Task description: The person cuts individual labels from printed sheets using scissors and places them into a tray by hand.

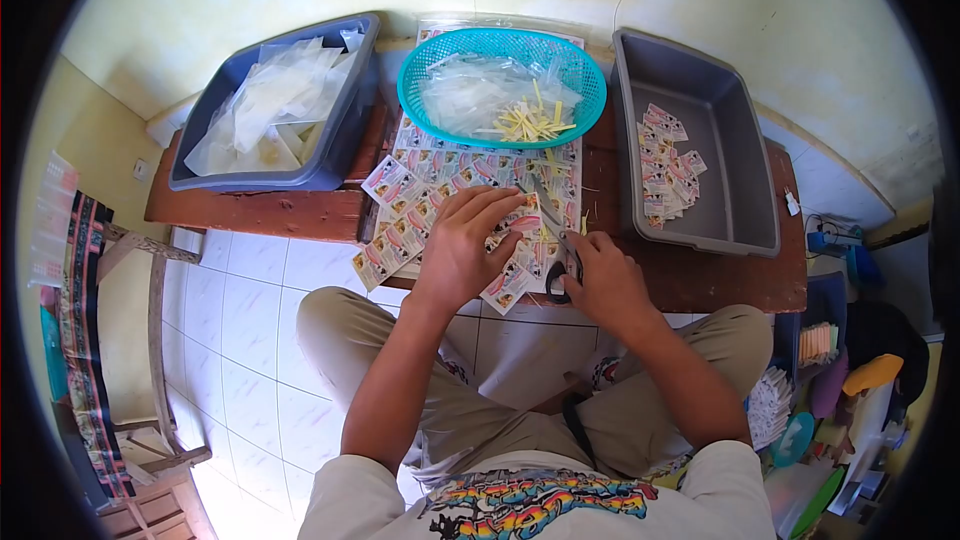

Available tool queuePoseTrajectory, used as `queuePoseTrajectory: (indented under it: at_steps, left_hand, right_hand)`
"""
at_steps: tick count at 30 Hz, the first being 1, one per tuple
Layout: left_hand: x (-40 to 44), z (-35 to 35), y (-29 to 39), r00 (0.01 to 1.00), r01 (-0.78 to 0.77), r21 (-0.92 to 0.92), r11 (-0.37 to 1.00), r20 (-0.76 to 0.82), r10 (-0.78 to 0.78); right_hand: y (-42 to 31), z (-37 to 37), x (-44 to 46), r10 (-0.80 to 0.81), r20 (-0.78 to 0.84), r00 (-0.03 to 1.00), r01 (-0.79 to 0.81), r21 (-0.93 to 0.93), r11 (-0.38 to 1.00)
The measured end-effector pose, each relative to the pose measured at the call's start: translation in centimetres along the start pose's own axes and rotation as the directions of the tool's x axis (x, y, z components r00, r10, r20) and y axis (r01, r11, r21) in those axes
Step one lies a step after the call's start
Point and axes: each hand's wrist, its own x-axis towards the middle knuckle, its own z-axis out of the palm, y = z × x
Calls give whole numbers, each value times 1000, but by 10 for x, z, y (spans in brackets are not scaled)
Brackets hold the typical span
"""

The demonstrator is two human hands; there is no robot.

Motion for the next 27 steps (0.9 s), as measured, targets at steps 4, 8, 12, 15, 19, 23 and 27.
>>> queuePoseTrajectory:
  at_steps: [4, 8, 12, 15, 19, 23, 27]
  left_hand:
    - [2, 1, 2, 999, -37, 20, 999, -28, 37]
    - [2, 1, 5, 998, -48, 15, 999, -46, 48]
    - [1, -1, 5, 998, -53, 13, 999, -45, 53]
    - [0, -3, 6, 997, -54, 14, 998, -50, 55]
    - [0, -6, 6, 996, -54, 6, 999, -66, 54]
    - [-1, -8, 4, 996, -50, 12, 999, -76, 51]
    - [-2, -9, 2, 994, -38, 24, 999, -103, 41]
  right_hand:
    - [-7, 3, 1, 51, 93, 994, -49, -27, 998]
    - [-9, 10, 3, 55, 90, 994, -50, -57, 997]
    - [0, 18, 6, 41, 63, 997, -39, -39, 998]
    - [3, 16, 8, 52, 90, 995, -48, -40, 998]
    - [15, 19, 9, -47, -15, 999, 49, 99, 994]
    - [12, 2, 10, -48, -30, 998, 55, 262, 963]
    - [9, -7, 7, -40, 20, 999, 30, 353, 935]
